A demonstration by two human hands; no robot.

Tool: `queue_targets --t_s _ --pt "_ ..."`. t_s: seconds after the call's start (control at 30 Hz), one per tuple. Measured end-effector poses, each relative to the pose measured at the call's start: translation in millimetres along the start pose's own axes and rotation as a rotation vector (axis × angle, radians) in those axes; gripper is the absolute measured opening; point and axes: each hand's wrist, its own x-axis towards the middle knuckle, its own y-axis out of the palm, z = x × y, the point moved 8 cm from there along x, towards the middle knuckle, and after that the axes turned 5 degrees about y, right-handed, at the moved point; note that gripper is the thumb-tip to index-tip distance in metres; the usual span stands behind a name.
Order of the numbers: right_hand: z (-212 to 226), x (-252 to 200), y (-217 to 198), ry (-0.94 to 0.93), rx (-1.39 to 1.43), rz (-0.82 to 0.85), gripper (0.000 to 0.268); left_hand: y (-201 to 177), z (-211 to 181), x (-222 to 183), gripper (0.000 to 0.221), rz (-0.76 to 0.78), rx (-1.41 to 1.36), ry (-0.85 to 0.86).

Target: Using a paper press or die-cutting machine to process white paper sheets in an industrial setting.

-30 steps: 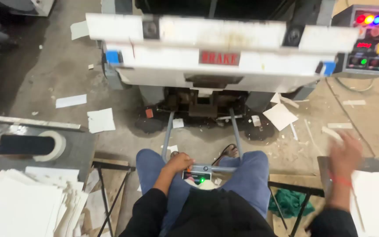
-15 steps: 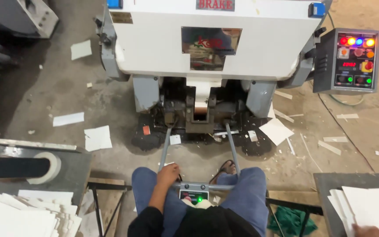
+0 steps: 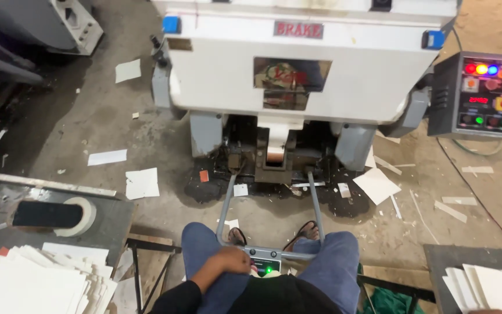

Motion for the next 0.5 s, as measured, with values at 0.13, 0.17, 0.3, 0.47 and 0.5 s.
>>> queue_targets --t_s 0.13,0.17,0.3,0.47,0.5 --pt "-6.2 -97.0 -12.3 0.003 -0.073 0.138 0.028 65.0 -19.6 60.0 0.034 0.010 0.004 0.289" --pt "-3.8 -109.7 -19.6 -0.003 -0.087 0.162 0.026 64.9 -26.2 65.8 0.032 0.018 -0.008 0.297" --pt "-14.3 -105.4 7.0 -0.264 -0.130 0.210 0.027 25.5 -70.4 46.8 0.029 -0.044 -0.383 0.549" --pt "-7.0 -89.1 -73.9 -0.096 0.723 -0.379 0.039 -91.1 -136.3 -11.0 0.024 -0.331 -0.472 0.655" --pt "10.9 -112.7 -122.5 -0.131 0.875 -0.629 0.051 -124.4 -152.2 -26.0 0.023 -0.474 -0.509 0.794"
